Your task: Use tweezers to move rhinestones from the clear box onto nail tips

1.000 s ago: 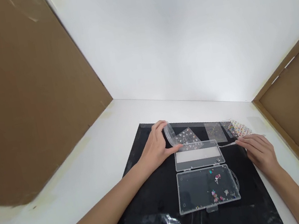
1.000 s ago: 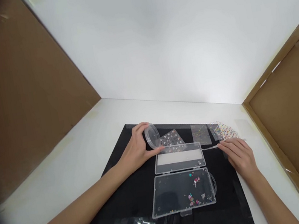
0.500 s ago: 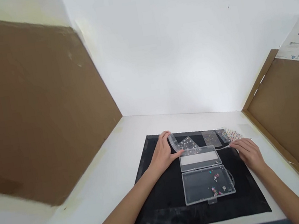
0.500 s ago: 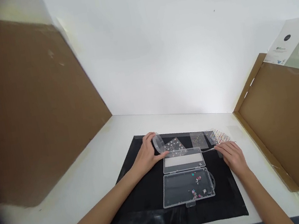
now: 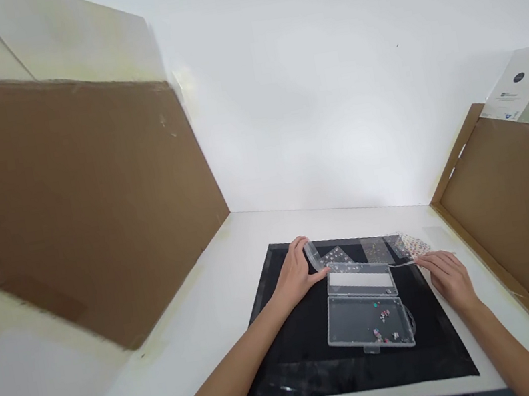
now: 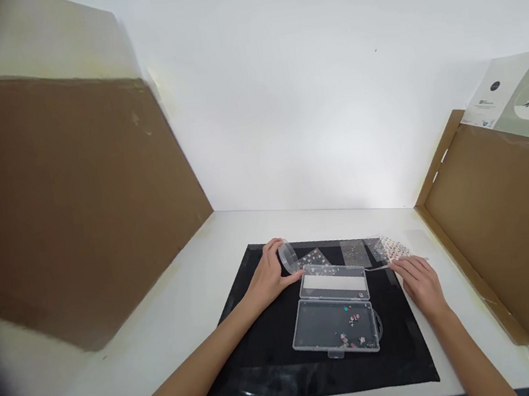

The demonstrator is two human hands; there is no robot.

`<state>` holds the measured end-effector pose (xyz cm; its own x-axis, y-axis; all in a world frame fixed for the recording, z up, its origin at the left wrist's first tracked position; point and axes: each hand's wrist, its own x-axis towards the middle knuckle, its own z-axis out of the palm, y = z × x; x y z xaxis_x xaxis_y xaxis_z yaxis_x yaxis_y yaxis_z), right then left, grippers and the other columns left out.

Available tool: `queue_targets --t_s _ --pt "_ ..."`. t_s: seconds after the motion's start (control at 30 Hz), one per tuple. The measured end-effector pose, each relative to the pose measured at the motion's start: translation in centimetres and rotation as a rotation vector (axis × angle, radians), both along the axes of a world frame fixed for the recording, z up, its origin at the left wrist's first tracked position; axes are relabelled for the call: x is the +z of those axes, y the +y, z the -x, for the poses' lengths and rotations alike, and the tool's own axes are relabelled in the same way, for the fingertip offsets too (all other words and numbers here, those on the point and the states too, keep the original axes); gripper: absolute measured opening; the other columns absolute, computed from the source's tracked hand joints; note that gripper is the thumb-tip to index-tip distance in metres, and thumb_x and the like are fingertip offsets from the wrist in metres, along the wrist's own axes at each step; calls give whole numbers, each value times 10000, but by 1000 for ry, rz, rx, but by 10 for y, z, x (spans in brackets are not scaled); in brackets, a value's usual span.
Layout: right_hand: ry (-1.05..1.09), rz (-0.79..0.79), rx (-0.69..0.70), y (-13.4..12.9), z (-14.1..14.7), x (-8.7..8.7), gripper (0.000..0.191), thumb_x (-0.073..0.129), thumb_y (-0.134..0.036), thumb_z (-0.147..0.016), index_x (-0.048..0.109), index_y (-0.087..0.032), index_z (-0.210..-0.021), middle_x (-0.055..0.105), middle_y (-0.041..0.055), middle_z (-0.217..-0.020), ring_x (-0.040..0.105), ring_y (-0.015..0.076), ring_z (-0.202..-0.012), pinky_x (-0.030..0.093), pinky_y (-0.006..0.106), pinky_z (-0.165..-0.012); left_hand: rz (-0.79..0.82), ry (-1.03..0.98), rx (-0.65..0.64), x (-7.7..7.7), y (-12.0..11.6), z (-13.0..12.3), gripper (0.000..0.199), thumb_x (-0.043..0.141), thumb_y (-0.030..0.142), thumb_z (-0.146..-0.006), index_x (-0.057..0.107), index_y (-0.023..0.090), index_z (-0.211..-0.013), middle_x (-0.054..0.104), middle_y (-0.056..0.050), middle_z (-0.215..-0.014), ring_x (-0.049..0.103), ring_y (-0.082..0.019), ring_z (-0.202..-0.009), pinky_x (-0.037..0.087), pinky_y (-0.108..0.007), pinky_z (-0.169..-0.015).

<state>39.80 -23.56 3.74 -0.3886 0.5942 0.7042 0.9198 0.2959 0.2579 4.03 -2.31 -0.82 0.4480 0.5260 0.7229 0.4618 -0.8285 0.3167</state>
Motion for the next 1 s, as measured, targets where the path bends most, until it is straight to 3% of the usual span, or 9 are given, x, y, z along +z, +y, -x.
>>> queue_targets --t_s 0.43,0.7,1.0 --pt "5 32 30 -15 -10 10 434 488 -66 -994 724 -277 -1290 806 30 -1030 746 194 -935 540 366 -839 33 20 -8 -1 1 0 899 867 450 -815 316 182 -1473 563 -232 -1395 598 -421 -1371 559 -606 -1088" --pt "-56 38 25 -10 -4 5 501 513 -37 -959 672 -294 -1359 809 5 -1046 751 167 -945 546 334 -872 32 6 -29 -2 2 0 902 860 472 -821 309 180 -1472 571 -244 -1395 602 -425 -1373 556 -603 -1098" --pt "63 -72 -25 -13 -21 0 346 548 -144 -963 733 -284 -1219 787 40 -940 737 213 -813 518 371 -781 100 31 -46 -1 1 -2 945 860 522 -811 300 169 -1485 545 -276 -1432 582 -436 -1394 530 -609 -1138"
